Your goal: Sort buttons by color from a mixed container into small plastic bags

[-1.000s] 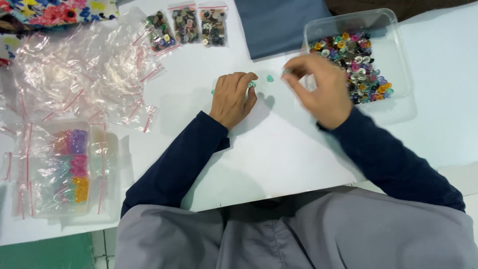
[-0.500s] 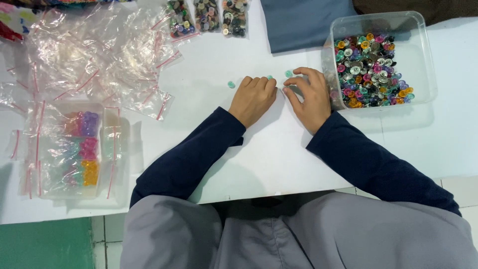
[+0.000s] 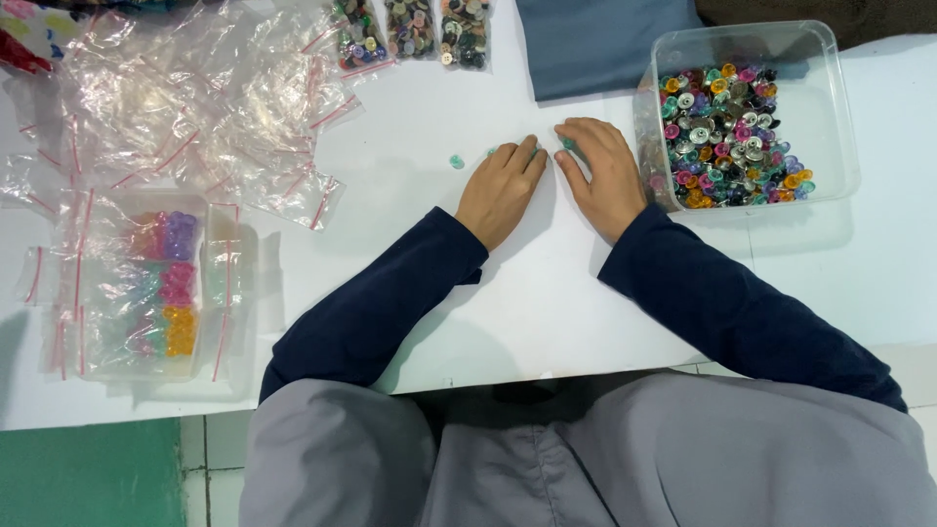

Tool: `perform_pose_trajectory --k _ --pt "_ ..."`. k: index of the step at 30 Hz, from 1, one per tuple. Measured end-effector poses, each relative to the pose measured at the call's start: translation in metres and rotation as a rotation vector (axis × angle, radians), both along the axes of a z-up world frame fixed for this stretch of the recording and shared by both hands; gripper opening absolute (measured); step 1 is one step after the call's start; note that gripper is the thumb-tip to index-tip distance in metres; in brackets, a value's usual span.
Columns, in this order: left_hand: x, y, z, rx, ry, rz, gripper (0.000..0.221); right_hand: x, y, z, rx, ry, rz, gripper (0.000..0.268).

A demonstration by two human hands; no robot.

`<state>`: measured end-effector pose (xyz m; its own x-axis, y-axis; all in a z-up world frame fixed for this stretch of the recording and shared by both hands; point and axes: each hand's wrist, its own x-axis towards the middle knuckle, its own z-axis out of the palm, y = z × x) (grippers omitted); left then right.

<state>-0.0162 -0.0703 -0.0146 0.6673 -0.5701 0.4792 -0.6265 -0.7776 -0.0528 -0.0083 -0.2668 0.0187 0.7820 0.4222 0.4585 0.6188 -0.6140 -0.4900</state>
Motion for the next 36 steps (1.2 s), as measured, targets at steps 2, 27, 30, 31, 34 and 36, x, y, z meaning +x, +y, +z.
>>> perform_pose_trajectory --k 2,27,30,31,34,36 --pt "0.001 0.0 -0.004 0.004 0.013 -0.003 0.024 0.0 -0.001 -0.004 0.006 -0.012 0.0 0.025" --pt "0.001 -0.001 -0.003 -0.008 -0.055 0.047 0.028 -0.006 -0.005 -0.008 0.093 0.023 0.009 0.033" --pt "0.003 -0.001 -0.005 0.004 -0.042 0.038 0.033 -0.005 -0.004 -0.01 0.09 0.01 0.006 0.038" --pt "0.004 -0.001 -0.006 0.004 -0.042 0.038 0.033 -0.005 -0.005 -0.009 0.09 0.009 0.006 0.038" --pt "0.003 0.0 -0.005 0.028 0.015 0.02 0.036 -0.005 -0.005 -0.009 0.067 0.005 0.006 0.039" --pt "0.0 0.0 -0.002 0.042 0.026 0.017 0.039 -0.005 -0.006 -0.011 0.062 0.002 0.005 0.039"
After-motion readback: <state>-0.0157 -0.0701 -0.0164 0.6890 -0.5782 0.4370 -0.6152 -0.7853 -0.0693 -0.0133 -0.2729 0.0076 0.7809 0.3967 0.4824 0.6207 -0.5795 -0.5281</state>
